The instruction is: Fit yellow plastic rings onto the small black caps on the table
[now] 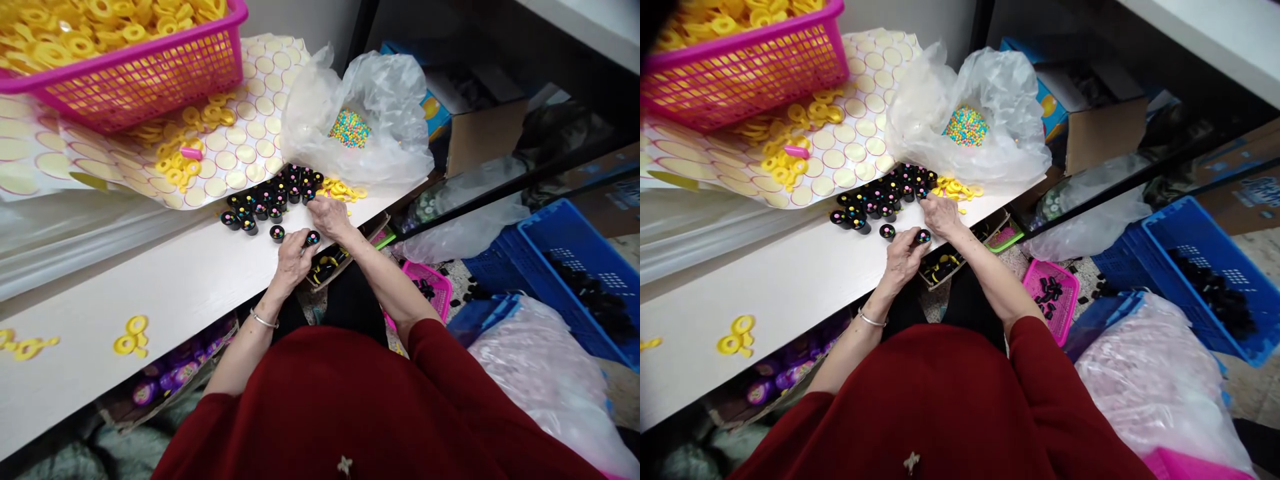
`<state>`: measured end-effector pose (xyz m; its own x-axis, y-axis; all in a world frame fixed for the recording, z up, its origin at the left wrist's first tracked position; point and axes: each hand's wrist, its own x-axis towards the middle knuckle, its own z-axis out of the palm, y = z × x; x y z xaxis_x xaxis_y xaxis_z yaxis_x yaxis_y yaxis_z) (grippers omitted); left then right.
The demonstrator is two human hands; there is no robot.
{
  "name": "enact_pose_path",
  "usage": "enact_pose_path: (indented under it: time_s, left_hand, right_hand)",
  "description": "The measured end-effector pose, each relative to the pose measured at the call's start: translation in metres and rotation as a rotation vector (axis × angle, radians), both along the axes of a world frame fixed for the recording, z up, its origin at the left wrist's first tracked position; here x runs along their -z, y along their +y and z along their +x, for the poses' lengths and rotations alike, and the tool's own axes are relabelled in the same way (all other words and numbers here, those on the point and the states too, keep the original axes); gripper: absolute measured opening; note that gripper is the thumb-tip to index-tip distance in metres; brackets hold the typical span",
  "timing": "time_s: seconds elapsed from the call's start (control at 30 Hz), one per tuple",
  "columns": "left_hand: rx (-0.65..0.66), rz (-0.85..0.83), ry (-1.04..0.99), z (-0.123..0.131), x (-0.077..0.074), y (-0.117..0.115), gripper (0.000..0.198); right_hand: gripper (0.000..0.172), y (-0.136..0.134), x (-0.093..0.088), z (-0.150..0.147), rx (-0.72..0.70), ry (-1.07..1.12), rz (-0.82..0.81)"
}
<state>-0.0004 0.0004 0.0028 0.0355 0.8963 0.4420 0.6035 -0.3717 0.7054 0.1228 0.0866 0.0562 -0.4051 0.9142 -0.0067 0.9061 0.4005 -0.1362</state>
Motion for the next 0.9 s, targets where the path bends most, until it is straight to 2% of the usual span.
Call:
enact_pose_path:
  time_s: [0.17, 0.33, 0.4, 0.5, 0.63, 0.73, 0.9]
  left_hand:
    - [0.013, 0.006, -0.007, -0.001, 0.001, 0.0, 0.027]
    - [0.01, -0.022, -0.002, -0.002, 0.001, 0.001, 0.028]
    - [0.014, -0.022, -0.009, -0.001, 0.001, 0.0, 0.028]
    - [0.025, -0.021, -0.015, -0.001, 0.0, -0.001, 0.028]
    - [0.012, -0.024, -0.014, 0.0, -0.001, -0.002, 0.025]
    - [0.016, -0.034, -0.014, -0.001, -0.002, -0.002, 0.024]
    - [0.012, -0.062, -0.013, -0.001, -0.004, -0.002, 0.024]
  right_hand:
    - [0.037, 0.002, -0.004, -0.012, -0.014, -0.106, -0.048]
    - [0.034, 0.007, -0.007, -0.008, -0.047, -0.06, -0.077]
    - [0.03, 0.005, -0.01, -0.001, -0.02, 0.058, -0.093]
    - [0.019, -0.006, -0.015, 0.011, -0.005, 0.403, -0.121]
    - [0.008, -0.027, -0.015, 0.023, -0.126, 0.79, -0.19]
    - [0.008, -0.038, -0.008, 0.025, -0.197, 0.857, -0.16]
    - [0.013, -0.042, 0.001, 0.023, -0.293, 0.792, -0.094]
